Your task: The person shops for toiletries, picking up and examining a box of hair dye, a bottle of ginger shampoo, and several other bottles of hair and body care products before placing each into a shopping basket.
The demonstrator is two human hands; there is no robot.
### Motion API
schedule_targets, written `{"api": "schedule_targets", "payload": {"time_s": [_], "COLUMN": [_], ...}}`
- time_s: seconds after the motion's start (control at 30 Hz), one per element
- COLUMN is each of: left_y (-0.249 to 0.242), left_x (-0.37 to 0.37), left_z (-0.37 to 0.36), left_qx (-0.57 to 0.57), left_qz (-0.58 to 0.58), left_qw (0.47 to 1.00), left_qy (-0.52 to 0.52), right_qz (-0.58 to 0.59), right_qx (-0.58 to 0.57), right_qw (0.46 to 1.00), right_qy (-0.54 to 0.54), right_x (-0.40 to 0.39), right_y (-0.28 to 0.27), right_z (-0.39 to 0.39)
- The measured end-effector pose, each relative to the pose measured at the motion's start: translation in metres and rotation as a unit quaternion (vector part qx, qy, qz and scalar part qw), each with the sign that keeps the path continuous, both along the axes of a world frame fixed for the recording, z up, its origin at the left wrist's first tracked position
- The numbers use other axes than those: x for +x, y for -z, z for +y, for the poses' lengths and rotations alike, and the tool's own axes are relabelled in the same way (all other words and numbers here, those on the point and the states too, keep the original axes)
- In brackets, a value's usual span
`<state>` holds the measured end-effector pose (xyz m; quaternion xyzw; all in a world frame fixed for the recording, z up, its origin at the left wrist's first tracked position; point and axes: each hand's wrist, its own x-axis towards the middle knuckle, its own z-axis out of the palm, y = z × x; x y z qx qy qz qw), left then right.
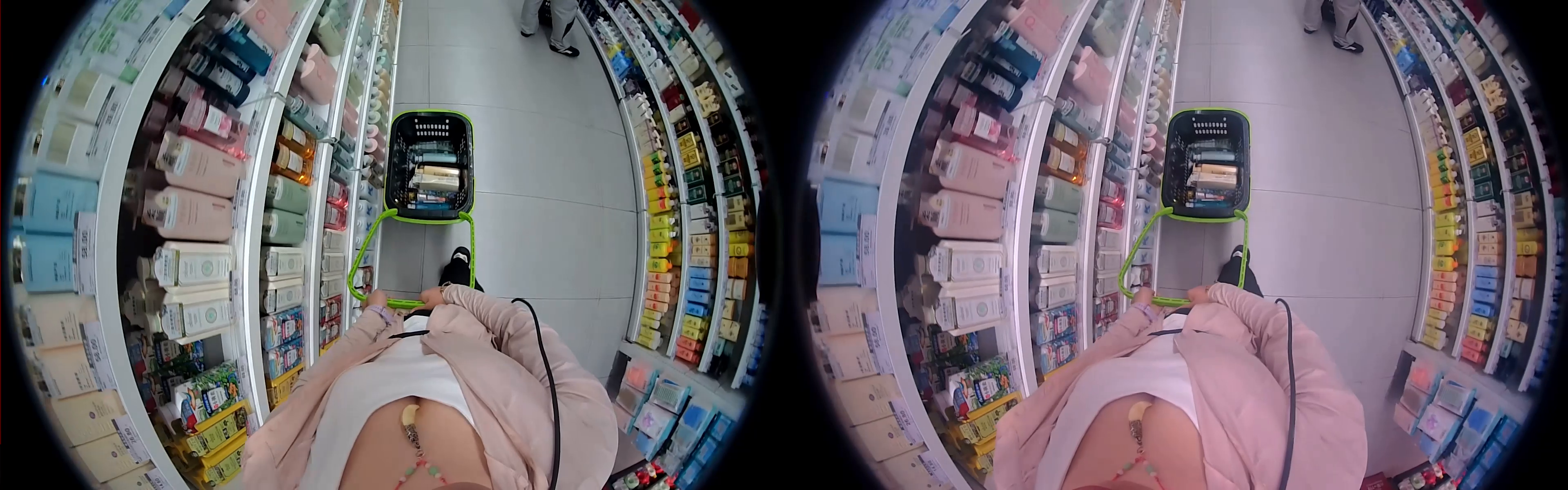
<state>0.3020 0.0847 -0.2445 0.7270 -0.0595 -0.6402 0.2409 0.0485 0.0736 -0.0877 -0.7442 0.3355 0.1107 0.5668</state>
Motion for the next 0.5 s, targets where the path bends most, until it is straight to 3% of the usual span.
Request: {"api": "schedule_targets", "payload": {"time_s": [0.07,0.13,0.23,0.33,0.37,0.5], "left_y": [-0.049,-0.072,-0.086,-0.099,-0.106,-0.186], "left_x": [-0.028,-0.049,-0.070,-0.085,-0.092,-0.149], "left_z": [-0.022,-0.042,-0.069,-0.091,-0.100,-0.136], "left_qx": [0.036,0.042,0.041,0.043,0.045,0.038], "left_qz": [0.020,0.029,0.043,0.059,0.066,0.095], "left_qw": [0.995,0.992,0.987,0.985,0.985,0.986], "left_qy": [-0.086,-0.119,-0.146,-0.155,-0.153,-0.129], "right_qz": [-0.101,-0.102,-0.022,0.030,0.041,0.125], "right_qx": [0.015,0.025,-0.024,0.001,-0.033,-0.052], "right_qw": [0.995,0.994,0.999,0.992,0.991,0.987], "right_qy": [0.015,0.017,0.006,0.125,0.119,0.091], "right_x": [-0.018,-0.037,-0.064,-0.103,-0.115,-0.144], "right_y": [0.003,-0.008,-0.020,-0.028,-0.022,-0.062], "right_z": [-0.017,-0.033,-0.053,-0.070,-0.073,-0.098]}}
